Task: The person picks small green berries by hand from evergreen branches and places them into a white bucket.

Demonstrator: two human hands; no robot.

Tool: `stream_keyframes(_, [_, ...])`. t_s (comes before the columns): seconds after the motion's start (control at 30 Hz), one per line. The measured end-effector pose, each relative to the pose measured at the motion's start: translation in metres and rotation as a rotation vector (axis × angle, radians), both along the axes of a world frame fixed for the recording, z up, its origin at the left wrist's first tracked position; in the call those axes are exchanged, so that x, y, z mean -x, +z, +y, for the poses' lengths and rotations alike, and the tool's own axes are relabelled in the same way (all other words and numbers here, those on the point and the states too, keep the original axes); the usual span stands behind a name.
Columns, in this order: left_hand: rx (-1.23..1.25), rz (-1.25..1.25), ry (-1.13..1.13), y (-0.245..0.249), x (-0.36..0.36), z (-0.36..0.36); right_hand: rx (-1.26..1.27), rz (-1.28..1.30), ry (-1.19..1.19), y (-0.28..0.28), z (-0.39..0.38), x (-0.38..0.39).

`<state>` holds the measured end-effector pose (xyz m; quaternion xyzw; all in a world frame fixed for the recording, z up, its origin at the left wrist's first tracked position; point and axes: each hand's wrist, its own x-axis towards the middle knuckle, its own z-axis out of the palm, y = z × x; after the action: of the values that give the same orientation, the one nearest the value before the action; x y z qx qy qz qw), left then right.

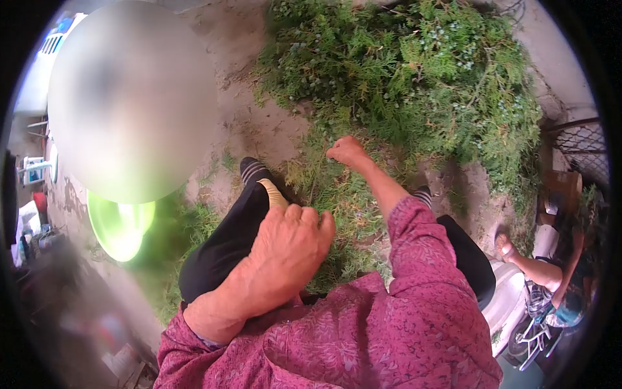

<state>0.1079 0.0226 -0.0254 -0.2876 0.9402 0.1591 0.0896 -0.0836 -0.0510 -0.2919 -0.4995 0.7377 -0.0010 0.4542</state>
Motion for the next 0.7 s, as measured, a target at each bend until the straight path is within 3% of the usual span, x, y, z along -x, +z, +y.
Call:
stream_keyframes(0.07, [0.061,0.035,0.061,-0.001,0.000,0.001,-0.001,-0.071,-0.069,0.035,0.011,0.014])
stream_keyframes(0.13, [0.036,0.022,0.072,0.006,0.002,0.001,-0.153,-0.434,-0.249,0.069,0.023,0.029])
stream_keyframes(0.3, [0.104,0.019,0.096,0.003,0.009,0.005,-0.140,-0.657,-0.396,0.169,0.060,0.056])
stream_keyframes(0.4, [0.101,0.169,0.129,0.002,0.023,0.007,-0.080,-0.762,-0.441,0.224,0.089,0.069])
stream_keyframes(0.47, [-0.011,0.187,0.112,0.014,0.035,0.008,0.032,-0.877,-0.532,0.263,0.110,0.068])
stream_keyframes(0.53, [-0.265,0.430,0.093,0.011,0.049,0.012,0.090,-0.848,-0.549,0.285,0.127,0.069])
stream_keyframes(0.57, [-0.255,0.434,0.079,0.011,0.057,0.014,0.130,-0.898,-0.585,0.295,0.136,0.067])
stream_keyframes(0.63, [-0.538,0.603,0.114,0.012,0.071,0.019,0.198,-1.014,-0.621,0.298,0.149,0.067])
stream_keyframes(0.7, [-0.528,0.623,0.143,0.013,0.082,0.023,0.228,-1.048,-0.629,0.292,0.153,0.064])
